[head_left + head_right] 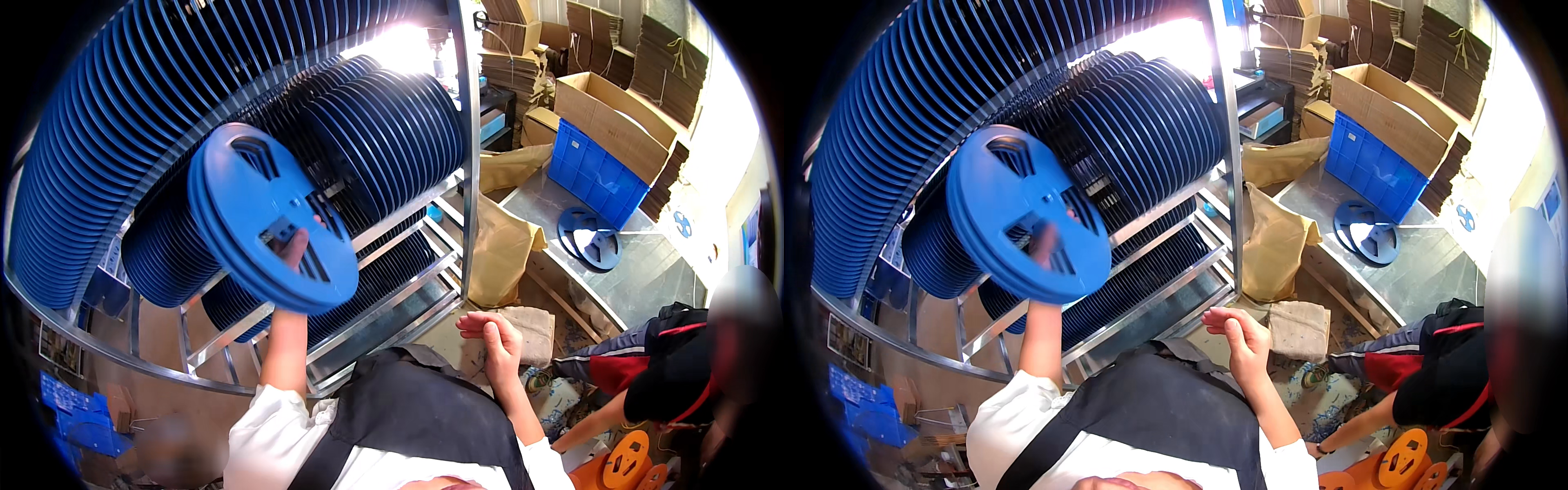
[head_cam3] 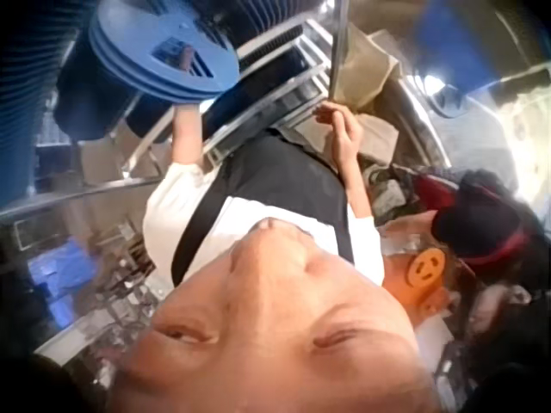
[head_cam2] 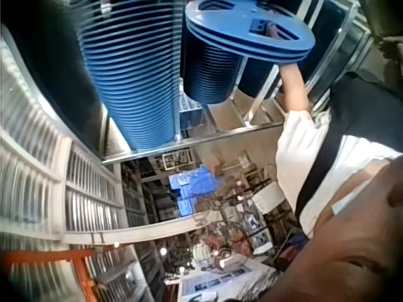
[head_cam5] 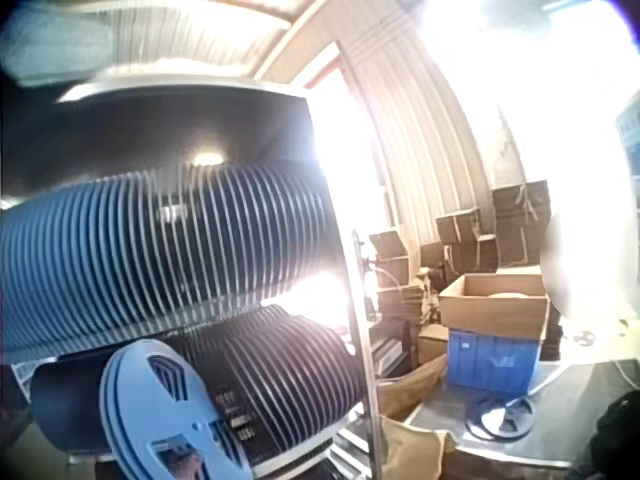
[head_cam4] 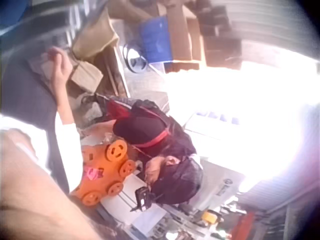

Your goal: The person repeatedly picks up blue plastic spools from a metal rack and stacks them on a wooden stool. Another person in a red apron is visible nearby, handling similar spools.

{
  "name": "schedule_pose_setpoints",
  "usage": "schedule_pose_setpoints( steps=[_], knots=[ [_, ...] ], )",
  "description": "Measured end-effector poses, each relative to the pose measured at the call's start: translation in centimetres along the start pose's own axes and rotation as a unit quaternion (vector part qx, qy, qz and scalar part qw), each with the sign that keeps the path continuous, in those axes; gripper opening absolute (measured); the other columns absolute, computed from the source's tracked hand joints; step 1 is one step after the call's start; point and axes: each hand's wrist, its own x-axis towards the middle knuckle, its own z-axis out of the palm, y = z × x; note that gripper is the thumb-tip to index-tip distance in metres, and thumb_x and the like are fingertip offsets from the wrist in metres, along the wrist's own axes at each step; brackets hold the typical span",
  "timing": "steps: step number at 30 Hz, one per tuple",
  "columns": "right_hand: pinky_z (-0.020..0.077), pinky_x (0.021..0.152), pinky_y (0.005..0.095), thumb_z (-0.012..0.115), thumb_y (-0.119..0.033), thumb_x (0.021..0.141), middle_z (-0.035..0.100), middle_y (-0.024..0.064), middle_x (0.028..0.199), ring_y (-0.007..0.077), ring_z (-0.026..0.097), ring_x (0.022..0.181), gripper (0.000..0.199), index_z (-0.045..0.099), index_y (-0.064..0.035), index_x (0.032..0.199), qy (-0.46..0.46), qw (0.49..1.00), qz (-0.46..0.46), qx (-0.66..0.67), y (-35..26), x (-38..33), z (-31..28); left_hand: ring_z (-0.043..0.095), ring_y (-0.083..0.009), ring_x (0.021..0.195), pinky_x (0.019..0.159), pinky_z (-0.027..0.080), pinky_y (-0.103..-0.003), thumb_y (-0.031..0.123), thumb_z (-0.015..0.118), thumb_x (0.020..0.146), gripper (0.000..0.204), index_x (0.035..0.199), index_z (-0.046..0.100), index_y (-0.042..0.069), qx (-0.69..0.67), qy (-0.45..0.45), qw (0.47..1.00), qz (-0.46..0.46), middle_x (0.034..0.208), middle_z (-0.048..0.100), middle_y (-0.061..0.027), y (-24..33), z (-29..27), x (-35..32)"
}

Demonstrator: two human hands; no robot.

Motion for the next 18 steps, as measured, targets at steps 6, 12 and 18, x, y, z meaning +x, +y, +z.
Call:
schedule_pose_setpoints(
  steps=[6,12,18],
  knots=[
    [0.0531,0.076,0.0322,0.048,-0.02,0.097,0.066,0.0141,0.096,0.022,0.065,0.089,0.029,0.06,0.0055,0.105,0.045,0.998,0.044,0.027,1.7,0.6,-0.4,0.061,-0.0206,0.092,0.084,0.05,-0.034,0.018,0.07,0.082,0.039,0.116,0.053,0.008,0.088,0.027,0.996,-0.019,0.104,0.063,-0.0107,-1.5,2.6,4.4],
    [0.0537,0.076,0.0325,0.05,-0.023,0.096,0.066,0.014,0.095,0.0223,0.065,0.089,0.031,0.06,0.0053,0.105,0.044,0.996,0.068,0.023,2.7,2.3,-0.3,0.058,-0.0147,0.091,0.085,0.048,-0.03,0.015,0.072,0.08,0.025,0.101,0.059,0.009,0.193,0.026,0.979,0.061,0.095,0.061,-0.0019,-5.6,0.1,10.6],
    [0.0534,0.076,0.033,0.049,-0.023,0.097,0.066,0.0146,0.095,0.023,0.065,0.089,0.031,0.059,0.0056,0.106,0.012,0.995,0.098,0.026,3.9,3.0,0.7,0.045,-0.0287,0.123,0.101,0.038,-0.036,0.024,0.062,0.084,0.082,0.149,0.012,0.021,0.139,0.039,0.988,-0.052,0.145,0.033,-0.0128,-10.5,-5.8,16.8]
  ],
)
